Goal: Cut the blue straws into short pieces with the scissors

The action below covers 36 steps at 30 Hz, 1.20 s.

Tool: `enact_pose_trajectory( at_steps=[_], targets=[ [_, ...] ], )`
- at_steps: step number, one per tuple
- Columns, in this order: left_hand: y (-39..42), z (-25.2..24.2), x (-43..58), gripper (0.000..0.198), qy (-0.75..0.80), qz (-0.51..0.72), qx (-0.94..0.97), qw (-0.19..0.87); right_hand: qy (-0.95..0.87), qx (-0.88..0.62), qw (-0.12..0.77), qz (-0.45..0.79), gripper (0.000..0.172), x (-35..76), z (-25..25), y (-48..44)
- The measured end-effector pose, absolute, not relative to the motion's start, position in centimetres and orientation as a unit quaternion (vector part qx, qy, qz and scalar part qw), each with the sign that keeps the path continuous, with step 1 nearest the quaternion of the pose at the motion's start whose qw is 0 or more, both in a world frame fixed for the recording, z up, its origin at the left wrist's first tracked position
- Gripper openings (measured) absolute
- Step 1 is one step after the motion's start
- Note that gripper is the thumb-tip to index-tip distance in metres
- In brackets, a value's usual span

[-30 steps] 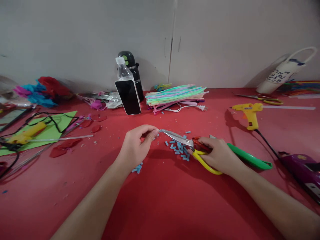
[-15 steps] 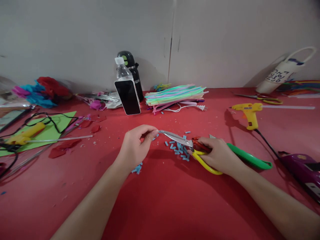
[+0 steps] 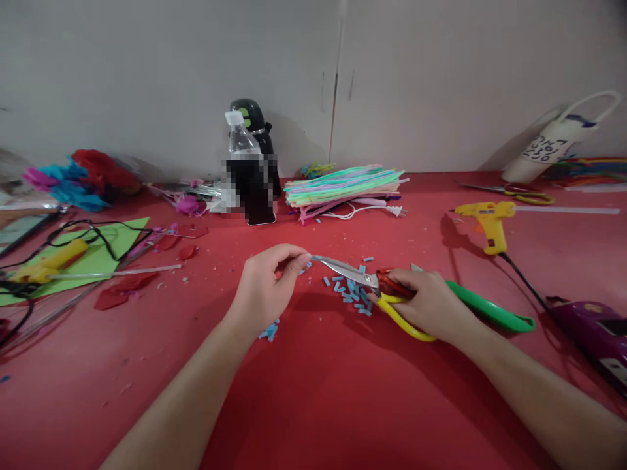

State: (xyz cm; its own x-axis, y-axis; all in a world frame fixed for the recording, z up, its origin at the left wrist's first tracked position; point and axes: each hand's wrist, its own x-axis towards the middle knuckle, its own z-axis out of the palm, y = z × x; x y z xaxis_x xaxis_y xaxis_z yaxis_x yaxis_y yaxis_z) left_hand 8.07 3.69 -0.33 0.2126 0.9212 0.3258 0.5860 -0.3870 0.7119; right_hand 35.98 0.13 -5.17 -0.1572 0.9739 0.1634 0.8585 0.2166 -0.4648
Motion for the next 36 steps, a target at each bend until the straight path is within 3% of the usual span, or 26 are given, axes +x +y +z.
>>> enact_pose_trajectory(
  at_steps=[11, 36],
  targets=[
    [3.69, -0.55, 7.99, 0.024, 0.507, 0.376, 0.736, 0.245, -0.735, -0.623, 0.232, 0.131, 0.044, 35.68, -4.79, 0.0],
    [3.5, -0.5, 8.14, 0.029, 0.505, 0.349, 0.751, 0.246, -0.732, -0.63, 0.219, 0.136, 0.029, 35.8, -5.11, 0.16]
  ],
)
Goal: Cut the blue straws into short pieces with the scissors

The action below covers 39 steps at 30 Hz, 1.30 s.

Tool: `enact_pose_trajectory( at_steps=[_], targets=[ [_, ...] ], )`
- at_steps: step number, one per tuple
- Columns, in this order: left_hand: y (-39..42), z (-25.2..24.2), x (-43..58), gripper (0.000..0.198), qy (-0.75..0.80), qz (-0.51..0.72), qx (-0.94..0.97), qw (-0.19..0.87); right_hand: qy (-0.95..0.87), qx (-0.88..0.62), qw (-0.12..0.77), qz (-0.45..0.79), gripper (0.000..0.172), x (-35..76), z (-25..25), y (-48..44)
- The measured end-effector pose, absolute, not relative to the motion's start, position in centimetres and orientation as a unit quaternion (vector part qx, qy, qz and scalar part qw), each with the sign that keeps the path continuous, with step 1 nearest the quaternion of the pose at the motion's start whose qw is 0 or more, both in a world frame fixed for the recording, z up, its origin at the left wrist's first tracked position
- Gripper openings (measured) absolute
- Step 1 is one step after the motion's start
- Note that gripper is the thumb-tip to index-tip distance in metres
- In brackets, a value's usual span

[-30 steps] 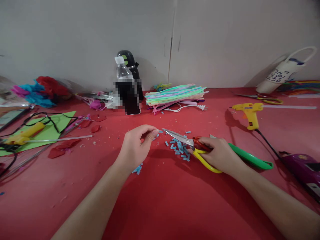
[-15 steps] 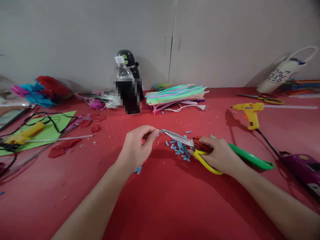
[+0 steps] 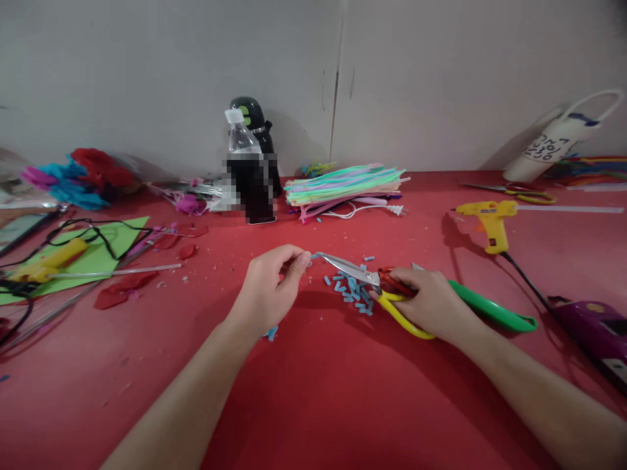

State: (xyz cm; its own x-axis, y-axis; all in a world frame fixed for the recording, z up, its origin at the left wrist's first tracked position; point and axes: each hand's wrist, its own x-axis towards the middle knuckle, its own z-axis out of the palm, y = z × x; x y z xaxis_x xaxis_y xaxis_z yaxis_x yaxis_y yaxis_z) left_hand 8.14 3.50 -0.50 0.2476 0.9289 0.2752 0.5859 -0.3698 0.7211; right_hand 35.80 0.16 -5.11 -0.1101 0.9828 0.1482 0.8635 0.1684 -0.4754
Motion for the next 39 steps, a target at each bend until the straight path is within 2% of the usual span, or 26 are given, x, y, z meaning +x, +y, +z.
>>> enact_pose_trajectory(
  at_steps=[31, 37, 39],
  targets=[
    [3.59, -0.37, 7.84, 0.03, 0.488, 0.321, 0.777, 0.235, -0.733, -0.628, 0.21, 0.159, 0.027, 35.8, -5.01, 0.1],
    [3.64, -0.3, 7.91, 0.03, 0.482, 0.326, 0.78, 0.229, -0.73, -0.62, 0.23, 0.171, 0.037, 35.73, -4.79, -0.09],
    [3.65, -0.28, 7.93, 0.029, 0.478, 0.326, 0.783, 0.227, -0.73, -0.619, 0.228, 0.177, 0.035, 35.78, -4.74, -0.15]
  ],
)
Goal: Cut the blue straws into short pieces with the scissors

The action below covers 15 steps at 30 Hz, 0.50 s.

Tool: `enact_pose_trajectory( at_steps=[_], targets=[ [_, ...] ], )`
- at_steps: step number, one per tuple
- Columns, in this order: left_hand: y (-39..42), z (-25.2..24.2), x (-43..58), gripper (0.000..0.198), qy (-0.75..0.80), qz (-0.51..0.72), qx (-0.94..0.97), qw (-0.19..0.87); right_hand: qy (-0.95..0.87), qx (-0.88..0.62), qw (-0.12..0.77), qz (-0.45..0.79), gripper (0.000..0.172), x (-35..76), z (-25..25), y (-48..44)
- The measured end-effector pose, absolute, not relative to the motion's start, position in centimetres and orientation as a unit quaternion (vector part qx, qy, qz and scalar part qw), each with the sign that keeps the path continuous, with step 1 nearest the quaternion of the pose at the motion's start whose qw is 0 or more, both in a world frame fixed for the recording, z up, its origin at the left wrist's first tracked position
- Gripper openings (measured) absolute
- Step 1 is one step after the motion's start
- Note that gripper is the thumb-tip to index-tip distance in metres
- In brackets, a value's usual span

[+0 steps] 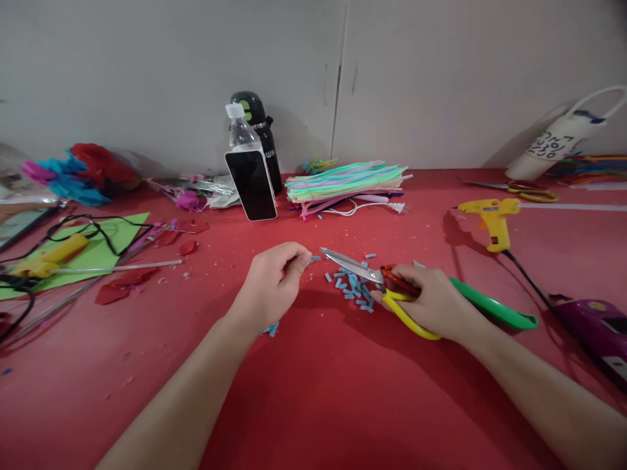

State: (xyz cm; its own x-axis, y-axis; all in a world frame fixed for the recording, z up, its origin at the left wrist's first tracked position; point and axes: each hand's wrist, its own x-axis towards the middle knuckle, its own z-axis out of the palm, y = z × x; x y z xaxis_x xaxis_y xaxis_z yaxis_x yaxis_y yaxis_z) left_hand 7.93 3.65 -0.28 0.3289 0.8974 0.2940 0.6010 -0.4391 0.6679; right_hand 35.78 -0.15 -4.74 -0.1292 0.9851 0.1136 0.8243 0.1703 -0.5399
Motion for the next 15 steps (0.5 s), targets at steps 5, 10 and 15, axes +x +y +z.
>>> enact_pose_trajectory(
  at_steps=[5, 10, 15],
  targets=[
    [3.73, -0.36, 7.84, 0.027, 0.475, 0.326, 0.787, 0.219, -0.737, -0.614, 0.215, 0.182, 0.027, 36.04, -4.99, -0.13],
    [3.81, -0.43, 7.83, 0.027, 0.475, 0.324, 0.79, 0.213, -0.738, -0.621, 0.205, 0.166, 0.025, 36.19, -5.09, -0.06],
    [3.71, -0.33, 7.93, 0.027, 0.481, 0.321, 0.788, 0.212, -0.737, -0.628, 0.196, 0.158, 0.028, 36.17, -5.12, 0.03]
  ],
)
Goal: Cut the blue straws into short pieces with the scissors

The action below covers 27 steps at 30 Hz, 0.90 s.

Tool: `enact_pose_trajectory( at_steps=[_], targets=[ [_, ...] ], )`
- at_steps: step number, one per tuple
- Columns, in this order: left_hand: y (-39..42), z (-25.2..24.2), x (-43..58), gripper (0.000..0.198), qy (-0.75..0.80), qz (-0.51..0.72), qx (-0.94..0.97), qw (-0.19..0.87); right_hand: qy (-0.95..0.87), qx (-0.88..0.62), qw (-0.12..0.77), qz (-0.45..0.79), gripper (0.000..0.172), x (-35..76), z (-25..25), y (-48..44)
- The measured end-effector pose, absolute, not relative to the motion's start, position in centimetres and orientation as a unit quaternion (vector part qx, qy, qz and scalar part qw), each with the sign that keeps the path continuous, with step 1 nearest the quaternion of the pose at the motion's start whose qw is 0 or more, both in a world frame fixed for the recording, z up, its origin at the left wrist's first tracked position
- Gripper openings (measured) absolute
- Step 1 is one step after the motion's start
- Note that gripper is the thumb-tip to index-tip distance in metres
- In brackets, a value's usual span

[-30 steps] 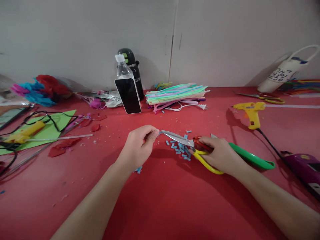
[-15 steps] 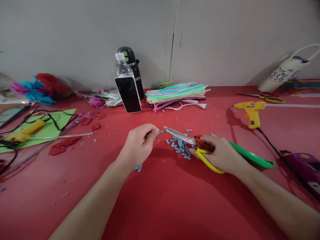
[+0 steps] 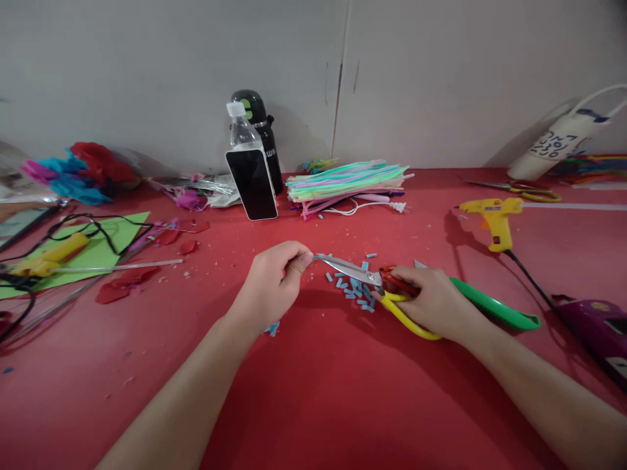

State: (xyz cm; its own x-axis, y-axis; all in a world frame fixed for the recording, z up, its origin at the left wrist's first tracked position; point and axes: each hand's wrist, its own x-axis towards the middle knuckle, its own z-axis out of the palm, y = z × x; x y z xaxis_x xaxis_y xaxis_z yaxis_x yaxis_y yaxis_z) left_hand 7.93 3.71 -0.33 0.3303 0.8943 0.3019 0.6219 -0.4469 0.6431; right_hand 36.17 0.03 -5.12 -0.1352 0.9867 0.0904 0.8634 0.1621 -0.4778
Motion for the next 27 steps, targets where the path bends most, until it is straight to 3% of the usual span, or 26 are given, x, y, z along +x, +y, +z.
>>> enact_pose_trajectory(
  at_steps=[7, 13, 27],
  targets=[
    [3.7, -0.39, 7.87, 0.026, 0.48, 0.322, 0.785, 0.222, -0.733, -0.634, 0.195, 0.151, 0.026, 36.11, -5.24, 0.1],
    [3.71, -0.38, 7.89, 0.024, 0.476, 0.327, 0.789, 0.211, -0.727, -0.624, 0.223, 0.179, 0.039, 36.08, -5.01, -0.05],
    [3.72, -0.33, 8.04, 0.022, 0.483, 0.325, 0.789, 0.198, -0.744, -0.619, 0.189, 0.165, 0.026, 36.34, -5.24, -0.01]
  ],
)
